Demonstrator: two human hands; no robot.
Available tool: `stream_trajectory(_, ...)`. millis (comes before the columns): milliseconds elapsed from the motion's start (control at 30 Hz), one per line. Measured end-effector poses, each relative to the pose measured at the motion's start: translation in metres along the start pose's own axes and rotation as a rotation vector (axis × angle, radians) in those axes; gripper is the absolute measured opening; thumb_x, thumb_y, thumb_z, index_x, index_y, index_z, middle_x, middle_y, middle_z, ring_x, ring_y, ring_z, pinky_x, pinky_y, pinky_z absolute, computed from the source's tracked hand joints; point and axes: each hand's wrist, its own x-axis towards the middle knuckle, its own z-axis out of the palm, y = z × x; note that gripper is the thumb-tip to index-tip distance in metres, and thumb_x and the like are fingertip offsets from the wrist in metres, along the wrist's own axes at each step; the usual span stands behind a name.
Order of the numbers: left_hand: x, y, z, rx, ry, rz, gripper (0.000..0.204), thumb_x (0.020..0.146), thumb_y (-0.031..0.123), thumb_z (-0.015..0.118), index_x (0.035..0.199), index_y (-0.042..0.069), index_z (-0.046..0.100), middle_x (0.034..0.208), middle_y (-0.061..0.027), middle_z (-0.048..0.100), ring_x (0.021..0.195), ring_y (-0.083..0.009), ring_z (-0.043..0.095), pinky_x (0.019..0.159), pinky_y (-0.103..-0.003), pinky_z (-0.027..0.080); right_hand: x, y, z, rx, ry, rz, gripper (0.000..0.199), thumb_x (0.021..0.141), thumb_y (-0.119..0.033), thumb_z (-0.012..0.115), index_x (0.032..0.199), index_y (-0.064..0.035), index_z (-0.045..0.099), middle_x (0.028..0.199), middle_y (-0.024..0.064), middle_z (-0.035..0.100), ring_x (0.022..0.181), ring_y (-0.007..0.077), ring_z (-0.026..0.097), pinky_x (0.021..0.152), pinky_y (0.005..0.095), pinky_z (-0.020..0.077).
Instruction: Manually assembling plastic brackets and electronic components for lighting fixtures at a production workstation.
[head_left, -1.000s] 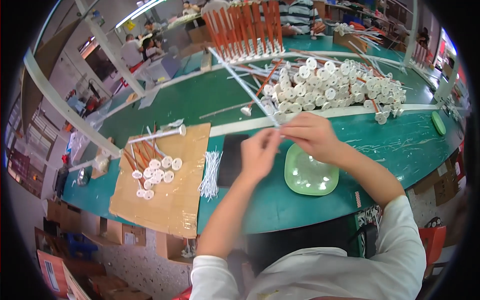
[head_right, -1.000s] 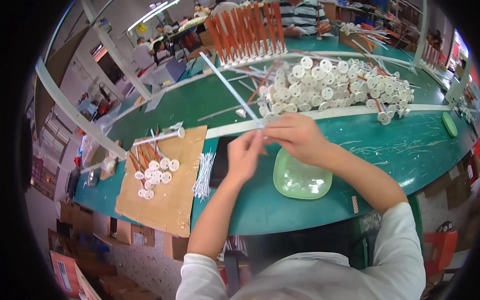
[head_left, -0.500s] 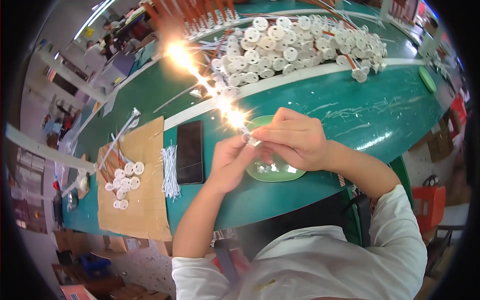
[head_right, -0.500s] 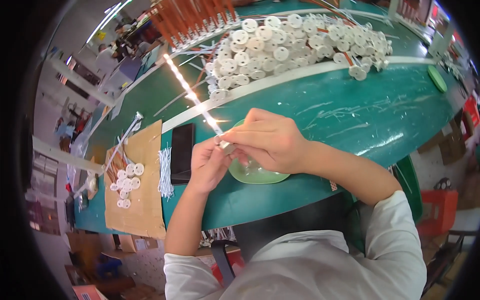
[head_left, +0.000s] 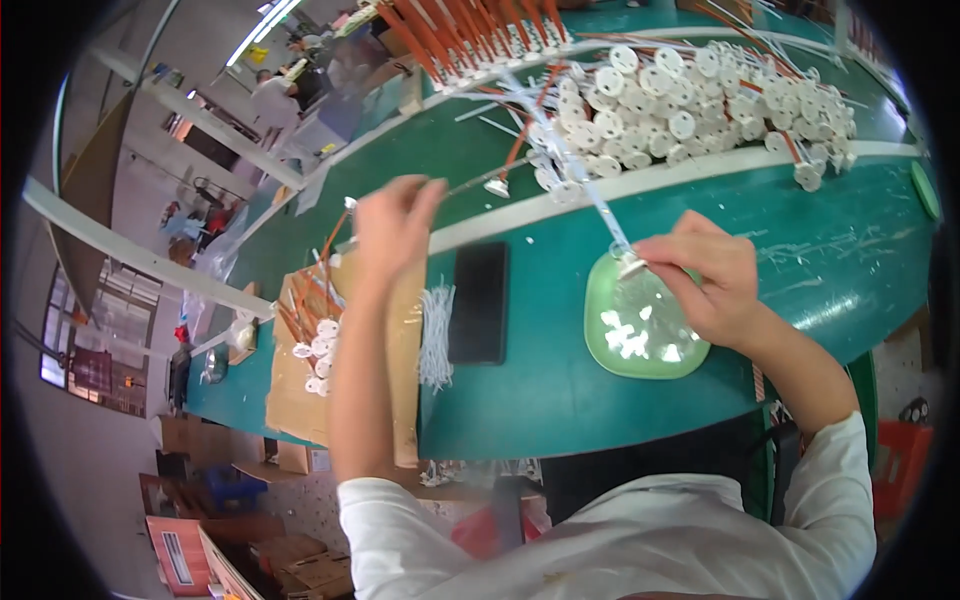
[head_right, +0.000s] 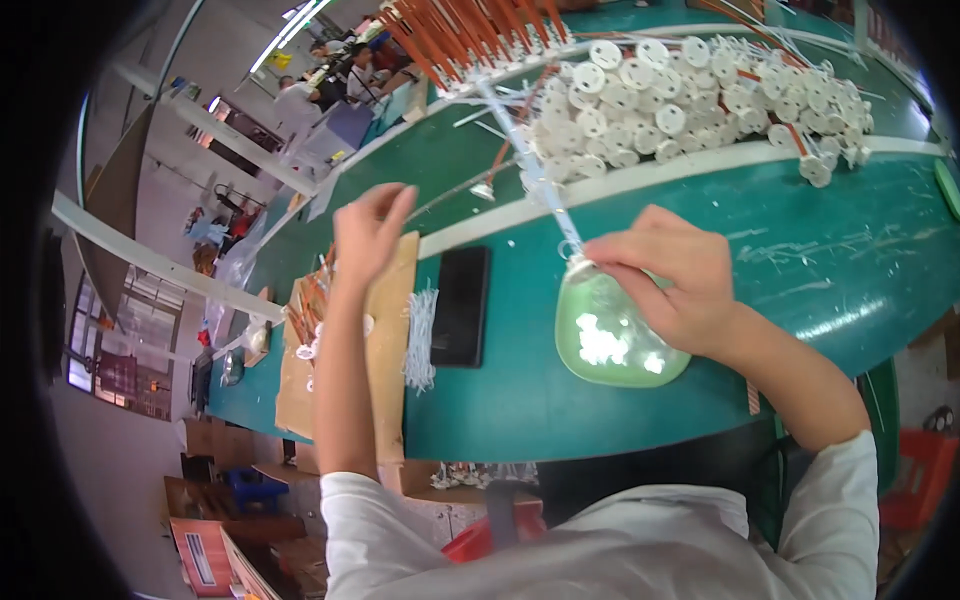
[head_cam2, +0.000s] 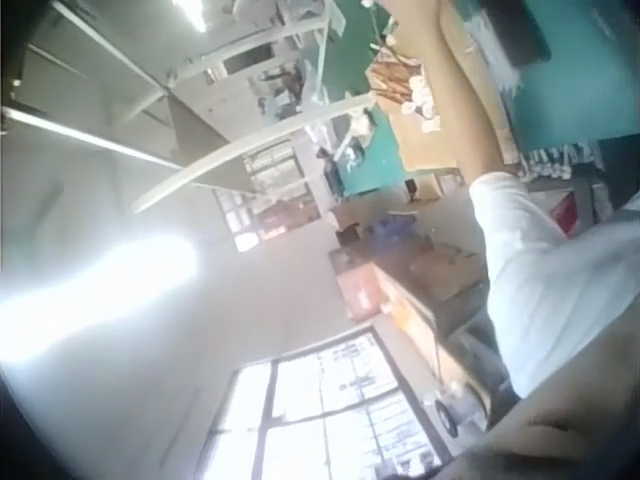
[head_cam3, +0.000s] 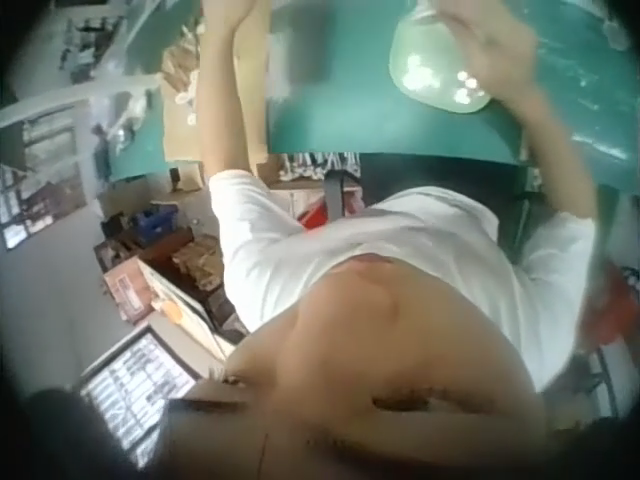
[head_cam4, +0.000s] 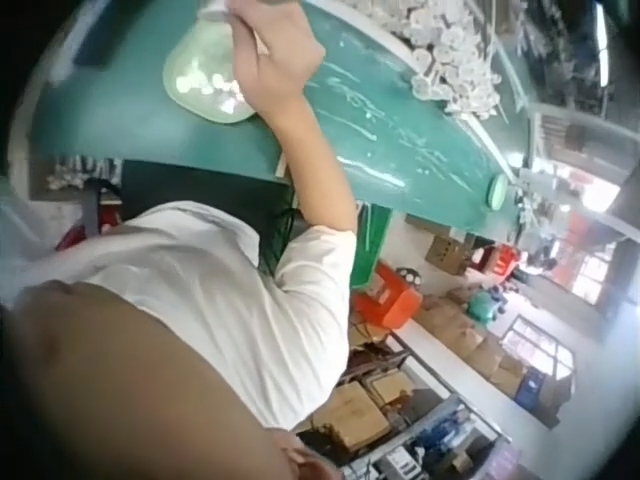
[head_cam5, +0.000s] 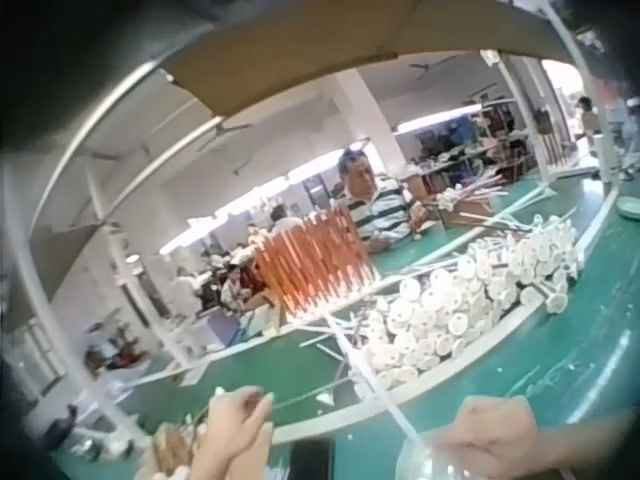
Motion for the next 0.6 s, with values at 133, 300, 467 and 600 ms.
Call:
stream_trajectory(133,-0.004,-0.213,-0.073,0.627,-0.017,-0.206,0.038,0.085,0.023,0.064,0.118,0.005,0.063,0.102,-0.0228,0.068,0.096,-0.0397,0.065,0.085,-0.048,0.051,0.008,-0.004,0.014,-0.022,-0.006,-0.063,0.027,0.073,0.009,0.070,0.097,-0.0027,0.071,0.084,0.0089,0.071,0.061,0.0223,0.057,0.057,0.0306,0.0452)
stream_trajectory(300,-0.010,-0.273,-0.062,0.754,-0.228,-0.632,0.033,0.086,0.023,0.063,0.115,0.008,0.066,0.109,-0.0226,0.068,0.102,-0.0396,0.065,0.090,-0.048,0.051,0.003,0.000,0.014,-0.080,-0.090,-0.093,0.027,0.072,0.007,0.072,0.096,-0.0040,0.071,0.088,0.0091,0.073,0.061,0.0210,0.058,0.058,0.0298,0.0460)
stream_trajectory(467,0.011,-0.249,-0.058,0.909,-0.257,-0.641,0.034,0.084,0.034,0.072,0.109,0.010,0.069,0.115,-0.0178,0.067,0.108,-0.0368,0.065,0.089,-0.049,0.053,0.006,0.005,0.003,-0.131,-0.088,-0.020,0.026,0.073,0.010,0.068,0.097,-0.0023,0.069,0.086,0.0104,0.071,0.062,0.0222,0.057,0.058,0.0300,0.0456)
stream_trajectory(600,0.024,-0.238,-0.091,1.013,-0.269,-0.570,0.021,0.085,0.010,0.061,0.104,0.008,0.071,0.114,-0.0186,0.067,0.108,-0.0361,0.066,0.088,-0.046,0.055,0.010,0.006,0.004,-0.187,-0.060,-0.036,0.028,0.077,0.015,0.062,0.100,0.0016,0.066,0.087,0.0117,0.068,0.066,0.0223,0.054,0.059,0.0295,0.0427)
